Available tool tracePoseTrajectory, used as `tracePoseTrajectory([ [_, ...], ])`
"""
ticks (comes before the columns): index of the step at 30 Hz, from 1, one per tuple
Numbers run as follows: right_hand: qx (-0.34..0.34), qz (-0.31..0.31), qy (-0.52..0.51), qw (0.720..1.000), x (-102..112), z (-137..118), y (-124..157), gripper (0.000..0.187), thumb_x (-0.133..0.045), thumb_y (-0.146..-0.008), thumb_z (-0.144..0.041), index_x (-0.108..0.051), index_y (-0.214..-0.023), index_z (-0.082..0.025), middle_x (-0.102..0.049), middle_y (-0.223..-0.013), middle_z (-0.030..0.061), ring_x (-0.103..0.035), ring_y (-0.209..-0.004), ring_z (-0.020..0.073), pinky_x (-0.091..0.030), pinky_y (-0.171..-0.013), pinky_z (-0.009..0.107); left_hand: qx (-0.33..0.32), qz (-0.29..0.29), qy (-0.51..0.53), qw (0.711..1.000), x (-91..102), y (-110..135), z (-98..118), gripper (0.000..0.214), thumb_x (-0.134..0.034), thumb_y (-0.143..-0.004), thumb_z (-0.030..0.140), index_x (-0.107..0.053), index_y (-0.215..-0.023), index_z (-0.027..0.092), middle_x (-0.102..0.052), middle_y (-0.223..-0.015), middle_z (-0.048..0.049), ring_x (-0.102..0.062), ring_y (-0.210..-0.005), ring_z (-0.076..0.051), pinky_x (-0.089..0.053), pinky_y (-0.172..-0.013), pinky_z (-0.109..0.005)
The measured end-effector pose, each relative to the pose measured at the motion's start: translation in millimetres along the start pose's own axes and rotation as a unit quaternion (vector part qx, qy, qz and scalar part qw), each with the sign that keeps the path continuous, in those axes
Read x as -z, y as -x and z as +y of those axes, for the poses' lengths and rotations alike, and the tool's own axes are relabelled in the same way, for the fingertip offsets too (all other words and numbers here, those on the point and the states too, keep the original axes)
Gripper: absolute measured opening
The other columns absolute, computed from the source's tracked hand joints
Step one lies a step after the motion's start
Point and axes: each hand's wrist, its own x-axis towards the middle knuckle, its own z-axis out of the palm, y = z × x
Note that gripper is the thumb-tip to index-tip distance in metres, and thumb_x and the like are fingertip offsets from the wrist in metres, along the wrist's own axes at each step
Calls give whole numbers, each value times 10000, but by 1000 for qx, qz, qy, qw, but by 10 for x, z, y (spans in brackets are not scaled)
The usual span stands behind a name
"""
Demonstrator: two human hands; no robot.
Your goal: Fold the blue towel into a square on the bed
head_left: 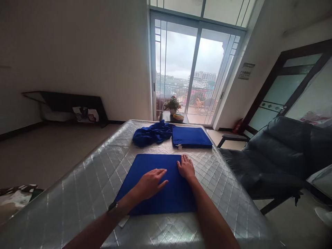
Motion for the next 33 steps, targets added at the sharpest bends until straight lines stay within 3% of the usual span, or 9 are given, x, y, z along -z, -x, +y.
tracePoseTrajectory([
  [2, 2, 3, 1, 1000, 4, 2, 0, 639, -225, -988, -433, -266, -1518, -79, -248, -1586, 106, -142, -1476, 188, -81, -1182, 357, -34, -3, 23, 999, -61, -215, 188, 392, -474, -956, 435, -603, -1272, 244, -665, -1270, -61, -626, -1145, -213, -474, -997, -337],
  [5, 14, -4, 13, 1000, 12, 23, 9, 609, -232, -992, -377, -261, -1517, -71, -224, -1591, 116, -145, -1475, 189, -99, -1183, 360, -21, 14, 55, 998, -221, -628, 355, 384, -428, -975, 428, -633, -1219, 214, -670, -1248, -81, -626, -1131, -212, -481, -975, -322],
  [8, 31, -19, 27, 999, 2, 61, 25, 592, -264, -979, -307, -235, -1528, -88, -161, -1607, 94, -120, -1480, 187, -97, -1186, 357, 16, 36, 61, 997, -438, -1013, 413, 505, -317, -999, 462, -567, -1310, 152, -602, -1347, -127, -538, -1259, -232, -406, -1071, -359],
  [12, 44, -15, 44, 998, -42, 95, 32, 611, -322, -950, -272, -234, -1531, -104, -140, -1613, 79, -94, -1484, 208, -82, -1192, 368, 73, -25, 63, 995, -712, -1266, 363, 692, -218, -977, 578, -405, -1450, 108, -428, -1510, -149, -349, -1418, -261, -250, -1173, -432],
  [15, 43, -8, 44, 998, -60, 85, 20, 604, -304, -953, -273, -242, -1531, -108, -152, -1610, 79, -115, -1482, 218, -96, -1191, 385, 77, -62, 59, 993, -829, -1266, 263, 734, -153, -968, 602, -318, -1498, 122, -328, -1567, -124, -247, -1464, -238, -176, -1199, -430],
  [19, 25, 4, 24, 999, -46, 47, 1, 601, -240, -985, -355, -258, -1523, -87, -207, -1597, 88, -150, -1475, 209, -111, -1189, 379, 79, -73, 36, 994, -841, -1159, 89, 760, -97, -960, 617, -284, -1515, 134, -273, -1588, -102, -195, -1480, -212, -133, -1210, -413],
  [25, 8, 7, 1, 1000, -2, 10, 7, 617, -233, -986, -397, -277, -1516, -83, -242, -1587, 92, -160, -1473, 193, -98, -1185, 364, 127, -77, -18, 989, -682, -925, -271, 813, -106, -935, 672, -274, -1521, 133, -229, -1601, -95, -171, -1486, -226, -127, -1213, -420],
  [33, -3, -9, -9, 1000, 9, 5, -7, 626, -216, -984, -411, -259, -1523, -96, -221, -1595, 72, -131, -1478, 174, -69, -1183, 348, 208, -79, -55, 973, -402, -483, -935, 842, -105, -927, 691, -264, -1519, 113, -216, -1605, -104, -169, -1485, -234, -109, -1209, -430],
])
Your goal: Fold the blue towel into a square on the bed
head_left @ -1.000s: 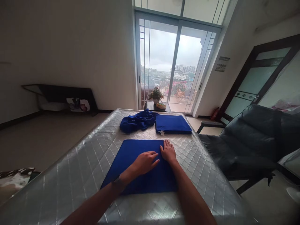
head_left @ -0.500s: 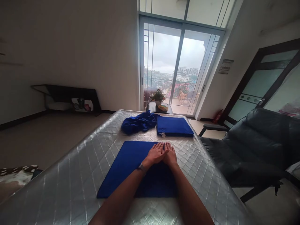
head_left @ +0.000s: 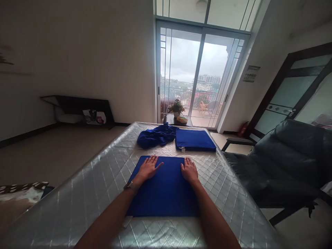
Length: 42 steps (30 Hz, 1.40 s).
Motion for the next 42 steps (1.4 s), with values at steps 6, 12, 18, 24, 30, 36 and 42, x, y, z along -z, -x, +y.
tracePoseTrajectory([
  [6, -2, -11, 6, 1000, -6, 8, -8, 634, -197, -985, -419, -242, -1526, -93, -206, -1600, 64, -120, -1479, 169, -55, -1185, 341, 54, 12, -16, 998, 63, 98, -390, 806, -86, -950, 641, -235, -1524, 95, -202, -1607, -125, -181, -1481, -244, -134, -1198, -426],
  [12, -7, -21, 22, 1000, -4, 9, -23, 638, -189, -987, -431, -218, -1534, -103, -173, -1609, 47, -91, -1482, 156, -48, -1184, 333, 60, 15, -11, 998, 25, 89, -423, 825, -101, -946, 653, -226, -1522, 76, -190, -1609, -137, -156, -1486, -231, -125, -1200, -396],
  [18, -10, -17, 38, 999, 6, 4, -21, 629, -195, -989, -423, -224, -1533, -108, -193, -1604, 50, -104, -1480, 152, -63, -1180, 327, 55, 18, -10, 998, 46, 102, -396, 805, -148, -955, 639, -236, -1516, 68, -203, -1604, -157, -164, -1483, -253, -143, -1196, -411],
  [24, -12, -21, 41, 999, 67, -42, 5, 619, -198, -992, -413, -225, -1531, -109, -199, -1603, 62, -108, -1479, 147, -76, -1177, 326, 55, 22, -10, 998, 97, 134, -356, 802, -143, -959, 624, -239, -1511, 49, -230, -1594, -171, -172, -1480, -264, -145, -1196, -412],
  [30, -13, -12, 54, 998, 132, -73, 118, 606, -200, -996, -393, -249, -1523, -98, -210, -1597, 77, -125, -1479, 179, -79, -1182, 372, 54, 27, -11, 998, 92, 138, -353, 805, -163, -958, 630, -250, -1509, 50, -217, -1597, -173, -176, -1479, -271, -146, -1196, -417],
  [36, -9, -8, 51, 999, 58, -40, 320, 623, -173, -1003, -419, -253, -1521, -82, -223, -1591, 87, -130, -1479, 178, -111, -1181, 353, 56, 32, -27, 998, 92, 141, -339, 789, -218, -956, 630, -255, -1513, 72, -255, -1587, -161, -182, -1478, -263, -162, -1192, -411],
  [42, -3, -2, 42, 999, 20, -26, 332, 632, -180, -1001, -423, -254, -1519, -70, -224, -1590, 96, -146, -1477, 202, -113, -1184, 365, 59, 35, -32, 997, 122, 160, -333, 764, -247, -955, 613, -276, -1508, 86, -286, -1581, -140, -208, -1473, -253, -143, -1195, -426],
])
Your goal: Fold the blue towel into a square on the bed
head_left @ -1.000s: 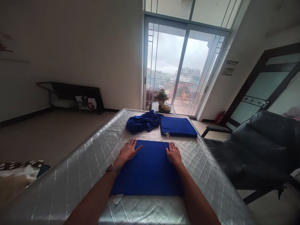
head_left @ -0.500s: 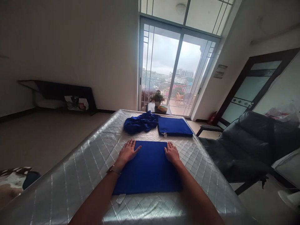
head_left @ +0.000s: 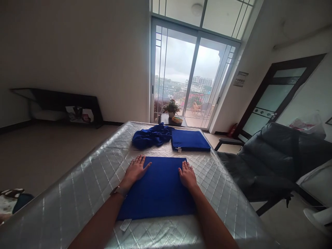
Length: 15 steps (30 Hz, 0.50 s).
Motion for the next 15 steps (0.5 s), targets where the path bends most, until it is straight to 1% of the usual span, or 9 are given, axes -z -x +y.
tracePoseTrajectory([
  [2, 1, -2, -3, 1000, 3, 0, -6, 635, -172, -1000, -422, -247, -1520, -67, -216, -1591, 98, -139, -1478, 203, -106, -1184, 366, -2, 26, -6, 1000, 33, 20, 15, 727, -273, -956, 585, -299, -1502, 106, -326, -1568, -123, -197, -1476, -256, -121, -1200, -446],
  [4, 0, -6, -6, 1000, 5, -1, -10, 640, -166, -999, -423, -236, -1523, -63, -203, -1593, 101, -124, -1480, 199, -96, -1184, 365, -19, 68, -5, 997, 73, 49, 74, 689, -283, -959, 554, -312, -1501, 130, -361, -1557, -97, -156, -1486, -256, -92, -1206, -458],
  [6, -2, -11, -10, 1000, 8, -3, -13, 642, -158, -998, -424, -226, -1525, -63, -194, -1595, 99, -115, -1482, 196, -90, -1185, 367, -48, 93, 2, 995, 101, 85, 208, 662, -264, -966, 532, -330, -1498, 143, -369, -1554, -82, -151, -1488, -250, -90, -1213, -450],
  [7, -3, -14, -14, 1000, 10, -4, -14, 643, -151, -998, -426, -225, -1525, -65, -192, -1596, 96, -111, -1482, 196, -89, -1185, 371, -67, 89, 8, 994, 106, 103, 310, 660, -247, -970, 531, -343, -1493, 140, -361, -1558, -84, -175, -1484, -245, -107, -1214, -436],
  [10, -6, -20, -27, 999, 17, -5, -16, 650, -141, -997, -437, -226, -1526, -68, -184, -1598, 88, -102, -1484, 197, -91, -1188, 378, -140, 41, 29, 989, 74, 139, 751, 705, -196, -972, 577, -380, -1476, 120, -333, -1564, -114, -258, -1461, -231, -178, -1210, -396],
  [13, -3, -24, -26, 999, 17, 9, -10, 618, -186, -995, -391, -222, -1531, -85, -166, -1604, 85, -93, -1484, 195, -90, -1187, 369, -216, 9, 64, 974, -11, 107, 1290, 735, -152, -968, 609, -382, -1477, 130, -325, -1563, -128, -260, -1460, -220, -200, -1207, -392],
  [15, 8, -30, -19, 999, 6, 28, -7, 609, -254, -983, -354, -196, -1542, -121, -135, -1611, 68, -76, -1486, 195, -80, -1188, 367, -252, 3, 84, 964, -72, 36, 1604, 692, -130, -983, 577, -383, -1476, 162, -326, -1567, -110, -239, -1467, -213, -195, -1207, -406],
])
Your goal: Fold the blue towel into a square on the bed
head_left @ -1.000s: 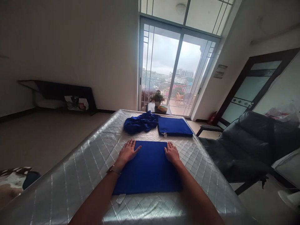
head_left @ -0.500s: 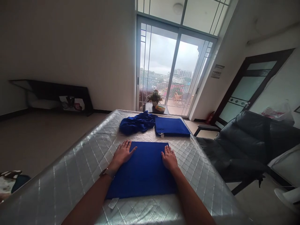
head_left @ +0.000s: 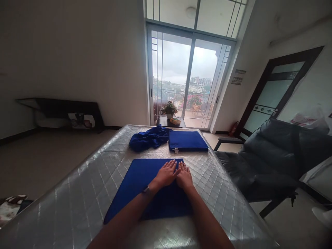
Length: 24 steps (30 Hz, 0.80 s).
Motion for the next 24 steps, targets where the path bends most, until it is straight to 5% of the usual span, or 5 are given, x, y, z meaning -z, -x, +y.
tracePoseTrajectory([
  [4, 17, -6, 6, 1000, -29, 33, -6, 647, -332, -961, -343, -153, -1553, -154, -129, -1615, 59, -73, -1486, 212, -74, -1192, 391, -20, -6, 17, 1000, -149, -287, 156, 583, -118, -1018, 458, -380, -1473, 203, -379, -1547, -88, -269, -1456, -216, -242, -1182, -445],
  [8, 9, 5, -7, 1000, -33, 20, -14, 593, -248, -981, -327, -202, -1545, -149, -167, -1609, 60, -86, -1485, 190, -94, -1189, 376, -2, -2, 15, 1000, -210, -274, 2, 572, -148, -1017, 439, -369, -1483, 192, -380, -1543, -104, -283, -1451, -219, -229, -1189, -442],
  [15, -16, 20, -24, 999, 1, -31, 3, 617, -209, -983, -377, -239, -1528, -88, -199, -1598, 81, -116, -1481, 184, -74, -1188, 350, 119, -29, -44, 992, -81, 60, -551, 711, -134, -979, 579, -298, -1513, 140, -258, -1594, -88, -187, -1480, -211, -147, -1215, -399],
  [24, -9, 23, -11, 1000, 17, -23, 15, 620, -194, -986, -375, -243, -1522, -69, -200, -1596, 76, -123, -1480, 188, -74, -1185, 351, 238, -32, -84, 967, 271, 784, -1390, 747, -167, -976, 588, -251, -1517, 81, -218, -1594, -139, -176, -1481, -241, -143, -1198, -411],
])
